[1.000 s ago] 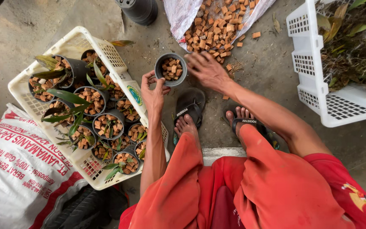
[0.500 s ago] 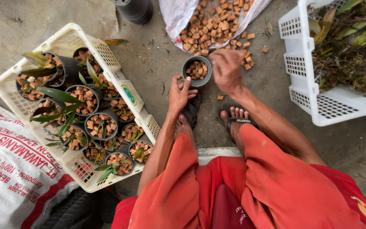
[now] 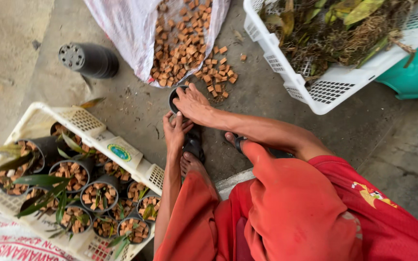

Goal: The person sits on the floor and pots small plants into black plastic containers using broken terracotta pieces as a growing medium. They place the plant in the pot, add the terracotta pieces around the roots, and then place the finished pot into a white crate.

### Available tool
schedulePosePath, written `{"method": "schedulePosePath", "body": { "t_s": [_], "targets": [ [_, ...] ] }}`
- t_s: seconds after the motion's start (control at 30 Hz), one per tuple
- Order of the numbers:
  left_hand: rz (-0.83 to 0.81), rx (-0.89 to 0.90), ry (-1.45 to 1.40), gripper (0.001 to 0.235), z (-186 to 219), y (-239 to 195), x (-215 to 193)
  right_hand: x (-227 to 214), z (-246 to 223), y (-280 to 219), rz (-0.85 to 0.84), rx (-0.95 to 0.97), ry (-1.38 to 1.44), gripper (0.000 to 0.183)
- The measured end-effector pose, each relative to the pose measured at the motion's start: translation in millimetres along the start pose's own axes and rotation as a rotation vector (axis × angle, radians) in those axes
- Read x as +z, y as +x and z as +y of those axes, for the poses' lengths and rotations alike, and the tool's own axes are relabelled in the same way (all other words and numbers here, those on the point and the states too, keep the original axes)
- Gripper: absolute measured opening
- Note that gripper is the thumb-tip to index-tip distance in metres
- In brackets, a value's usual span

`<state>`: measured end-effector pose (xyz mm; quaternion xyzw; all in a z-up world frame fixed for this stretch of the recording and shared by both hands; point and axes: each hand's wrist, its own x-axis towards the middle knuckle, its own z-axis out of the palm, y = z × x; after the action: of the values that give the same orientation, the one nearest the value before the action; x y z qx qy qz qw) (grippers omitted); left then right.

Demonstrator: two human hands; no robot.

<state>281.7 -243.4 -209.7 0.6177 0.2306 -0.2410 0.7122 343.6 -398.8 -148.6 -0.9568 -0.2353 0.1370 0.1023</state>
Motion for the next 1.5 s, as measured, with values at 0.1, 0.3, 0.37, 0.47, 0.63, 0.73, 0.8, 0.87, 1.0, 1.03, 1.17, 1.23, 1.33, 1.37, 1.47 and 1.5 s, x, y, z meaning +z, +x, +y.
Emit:
{"method": "schedulePosePath", "body": {
  "t_s": [0.1, 0.3, 0.37, 0.47, 0.63, 0.73, 0.8, 0.87, 1.0, 1.03, 1.17, 1.23, 1.33, 1.37, 1.47, 1.5],
  "targets": [
    [0.014, -0.021, 0.026, 0.052, 10.2, -7.0, 6.5, -17.2, 10.1, -10.1, 0.126, -0.024, 0.191, 0.023],
    [0.025, -0.130, 0.015, 0.055, 12.9, -22.2, 17.1, -70.4, 40.7, -6.1, 0.519, 0.082, 0.607, 0.033],
    [-0.007, -0.153, -0.001, 0.056, 10.4, -23.9, 16.8, -81.6, 53.5, -21.2, 0.624, 0.138, 0.793, 0.035],
    [-0.073, -0.219, 0.101, 0.050, 7.1, -24.3, 11.7, -90.0, 82.2, -61.6, 0.766, 0.274, 0.991, 0.024],
    [-0.158, -0.078, 0.170, 0.041, 11.7, -30.1, 7.7, -90.5, 189.4, -154.9, 1.116, 0.488, 0.715, 0.003],
    [-0.099, -0.139, 0.231, 0.038, 23.1, -35.3, 13.5, -77.1, 266.7, -198.1, 0.658, 0.699, 0.285, 0.007],
    [-0.089, -0.170, 0.245, 0.037, 29.5, -39.9, 19.3, -57.9, 291.0, -212.1, 0.110, 0.868, 0.291, 0.020],
    [-0.114, -0.167, 0.245, 0.038, 37.4, -42.5, 25.7, -48.3, 301.6, -221.4, -0.032, 0.815, 0.082, 0.050],
    [-0.160, -0.199, 0.324, 0.041, 48.6, -57.8, 30.8, -60.3, 284.8, -226.3, -0.085, 0.870, 0.253, 0.047],
    [-0.190, -0.221, 0.366, 0.041, 51.7, -60.9, 31.8, -73.1, 281.7, -225.8, -0.096, 0.912, 0.329, 0.046],
    [-0.275, -0.294, 0.526, 0.044, 60.2, -70.4, 37.4, -122.0, 265.8, -225.6, 0.072, 0.913, 0.417, 0.035],
    [-0.308, -0.276, 0.544, 0.044, 61.1, -71.1, 38.4, -134.7, 264.3, -236.6, 0.197, 0.906, 0.417, 0.026],
    [-0.328, -0.230, 0.528, 0.044, 61.8, -69.7, 41.0, -143.7, 278.9, -256.6, 0.790, 0.357, 0.032, 0.017],
    [-0.328, -0.208, 0.515, 0.044, 64.0, -68.0, 42.1, -145.1, 284.4, -263.1, 0.744, 0.512, 0.276, 0.015],
    [-0.332, -0.152, 0.484, 0.042, 77.9, -69.6, 45.6, -149.5, 293.3, -278.4, 0.685, 0.720, 0.990, 0.012],
    [-0.344, -0.137, 0.480, 0.042, 83.9, -73.6, 47.0, -151.0, 292.0, -280.3, 0.744, 0.628, 1.208, 0.012]
  ]
}}
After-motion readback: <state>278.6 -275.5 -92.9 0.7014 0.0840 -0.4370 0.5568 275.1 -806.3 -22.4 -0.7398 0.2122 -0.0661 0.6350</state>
